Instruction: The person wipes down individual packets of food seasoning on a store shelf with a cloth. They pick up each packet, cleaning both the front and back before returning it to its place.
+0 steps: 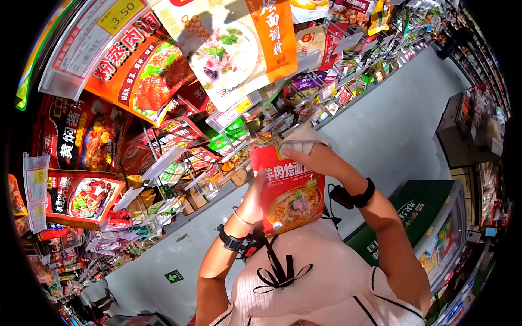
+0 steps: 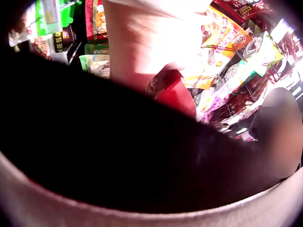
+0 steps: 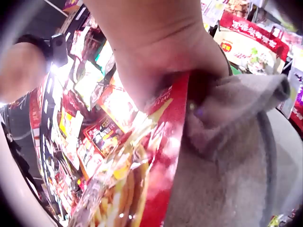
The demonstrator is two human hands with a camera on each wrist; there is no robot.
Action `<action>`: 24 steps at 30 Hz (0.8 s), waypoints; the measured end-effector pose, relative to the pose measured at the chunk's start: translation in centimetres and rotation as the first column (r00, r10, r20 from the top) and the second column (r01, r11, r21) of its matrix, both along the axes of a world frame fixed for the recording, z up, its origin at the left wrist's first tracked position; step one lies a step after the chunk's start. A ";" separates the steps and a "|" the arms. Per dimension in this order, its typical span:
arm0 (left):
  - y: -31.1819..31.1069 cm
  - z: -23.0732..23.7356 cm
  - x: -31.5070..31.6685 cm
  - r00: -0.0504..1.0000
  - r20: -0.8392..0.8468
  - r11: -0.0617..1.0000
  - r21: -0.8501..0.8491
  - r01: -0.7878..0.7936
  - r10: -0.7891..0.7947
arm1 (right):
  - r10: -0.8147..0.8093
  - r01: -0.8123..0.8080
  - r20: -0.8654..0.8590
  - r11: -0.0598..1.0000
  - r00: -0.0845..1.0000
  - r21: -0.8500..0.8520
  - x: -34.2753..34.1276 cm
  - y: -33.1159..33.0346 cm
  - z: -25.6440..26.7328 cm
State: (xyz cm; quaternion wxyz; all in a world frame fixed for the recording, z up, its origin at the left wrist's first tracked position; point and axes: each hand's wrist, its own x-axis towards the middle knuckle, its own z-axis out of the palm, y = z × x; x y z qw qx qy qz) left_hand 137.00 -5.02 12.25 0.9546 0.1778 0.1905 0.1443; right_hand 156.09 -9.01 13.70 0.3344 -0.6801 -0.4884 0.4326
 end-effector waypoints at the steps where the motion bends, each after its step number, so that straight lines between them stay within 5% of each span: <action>1: 0.1 -0.2 0.1 0.996 -0.072 0.994 0.103 -0.038 0.046 | -0.010 0.013 -0.043 0.998 0.999 0.063 0.1 0.1 0.7; 4: 0.8 -0.7 0.6 0.956 -0.231 0.913 0.400 -0.078 0.183 | -0.188 0.191 -0.080 0.981 0.979 0.029 1.0 -0.2 -0.7; 5: 1.2 -0.6 0.7 0.941 -0.260 0.873 0.483 -0.067 0.215 | -0.296 0.273 -0.135 0.947 0.946 -0.167 1.5 -0.6 -0.6; 8: 2.4 -1.8 0.3 0.925 -0.302 0.836 0.548 -0.030 0.231 | -0.356 0.359 -0.327 0.932 0.875 -0.053 2.5 -1.8 -1.5; 11: 2.4 -2.9 0.9 0.911 -0.299 0.901 0.410 -0.144 0.282 | -0.341 0.507 -0.837 0.857 0.427 -0.091 4.0 -2.6 -2.4; 13: 2.9 -3.4 1.4 0.920 -0.278 0.927 0.330 -0.178 0.275 | -0.371 0.544 -0.805 0.836 0.463 -0.072 4.0 -3.2 -5.3; 15: 2.7 -2.3 3.0 0.866 -0.351 0.924 0.265 -0.274 0.357 | -0.019 0.406 -0.984 0.912 0.179 0.057 2.2 -4.3 -5.4; 16: 2.5 -2.0 3.8 0.858 -0.358 0.923 0.248 -0.294 0.369 | 0.218 0.205 -0.951 0.943 0.218 0.263 1.3 -4.3 -7.6; 17: 2.4 -1.8 4.5 0.868 -0.340 0.926 0.233 -0.296 0.363 | -0.141 0.208 -0.731 0.978 0.668 0.001 -1.6 -5.0 -2.9; 18: 2.3 -1.7 4.6 0.890 -0.306 0.935 0.217 -0.280 0.338 | 0.018 0.141 -0.495 0.949 0.869 0.283 -3.9 -4.8 -1.5; 19: 2.1 -1.9 4.4 0.906 -0.281 0.942 0.205 -0.265 0.316 | 0.055 -0.025 -0.064 0.919 0.996 0.393 -5.5 -4.7 -2.0; 20: 2.1 -2.0 3.6 0.919 -0.262 0.948 0.196 -0.249 0.295 | 0.050 -0.219 0.381 0.883 0.923 0.415 -6.5 -4.5 -2.3; 24: 1.5 -1.7 0.1 0.939 -0.224 0.957 0.184 -0.224 0.262 | 0.030 -0.272 0.556 0.893 0.831 0.359 -5.2 -2.1 -1.7</action>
